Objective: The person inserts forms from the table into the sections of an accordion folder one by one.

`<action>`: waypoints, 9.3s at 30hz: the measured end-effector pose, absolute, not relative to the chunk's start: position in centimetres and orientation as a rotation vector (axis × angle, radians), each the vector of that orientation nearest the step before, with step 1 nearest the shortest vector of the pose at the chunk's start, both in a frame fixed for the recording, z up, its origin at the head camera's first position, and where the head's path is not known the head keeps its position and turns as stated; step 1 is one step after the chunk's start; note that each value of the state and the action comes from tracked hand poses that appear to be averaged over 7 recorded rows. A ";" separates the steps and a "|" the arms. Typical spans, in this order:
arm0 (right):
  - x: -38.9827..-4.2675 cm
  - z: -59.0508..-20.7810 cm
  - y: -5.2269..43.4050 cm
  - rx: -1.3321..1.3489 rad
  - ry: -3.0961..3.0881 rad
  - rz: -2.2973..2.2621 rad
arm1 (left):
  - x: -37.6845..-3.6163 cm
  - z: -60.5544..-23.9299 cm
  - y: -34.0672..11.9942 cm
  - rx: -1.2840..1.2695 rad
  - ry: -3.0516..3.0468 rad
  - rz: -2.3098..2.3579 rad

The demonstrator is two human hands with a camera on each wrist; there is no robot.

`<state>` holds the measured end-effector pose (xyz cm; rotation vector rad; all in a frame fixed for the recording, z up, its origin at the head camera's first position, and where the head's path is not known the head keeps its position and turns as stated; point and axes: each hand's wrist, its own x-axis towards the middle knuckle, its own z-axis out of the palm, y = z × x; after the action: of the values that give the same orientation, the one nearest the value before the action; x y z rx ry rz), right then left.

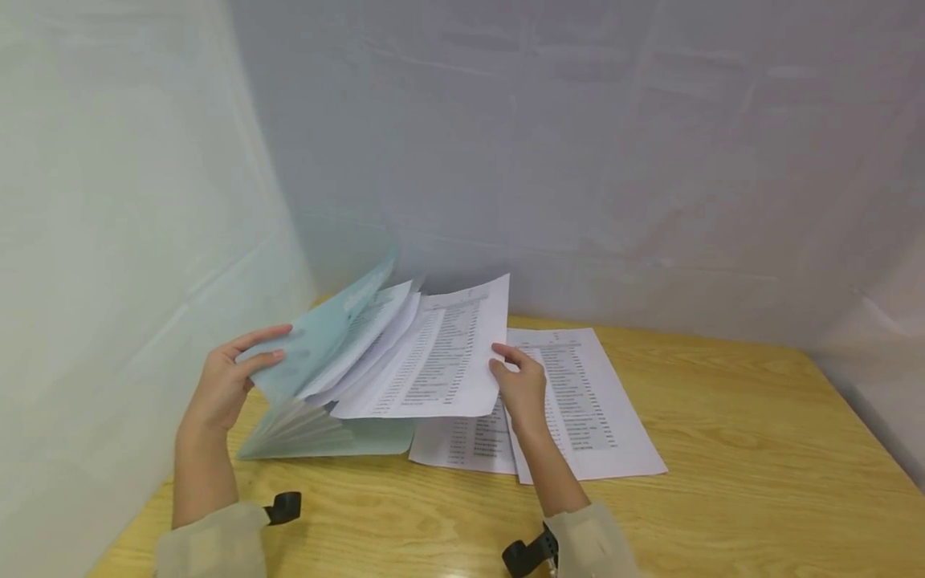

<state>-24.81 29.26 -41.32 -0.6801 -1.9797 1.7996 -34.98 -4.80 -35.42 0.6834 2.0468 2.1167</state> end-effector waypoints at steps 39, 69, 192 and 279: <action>-23.5 -40.1 27.6 -0.585 -1.977 1.907 | -34.9 -35.3 -4.8 0.697 2.059 2.112; -23.9 -40.2 31.3 -0.627 -1.997 2.036 | -35.0 -35.4 -4.6 0.693 2.054 2.124; -29.7 -41.6 22.0 -0.137 -2.367 2.148 | -34.8 -35.3 -4.4 0.701 2.039 2.125; -21.8 -48.7 45.1 -0.537 -2.172 1.806 | -35.3 -35.7 -5.6 0.623 1.942 2.275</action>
<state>-21.84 45.11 -48.71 -0.5366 -2.1724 1.8059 -35.32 -5.63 -35.72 0.6226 1.9415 2.2747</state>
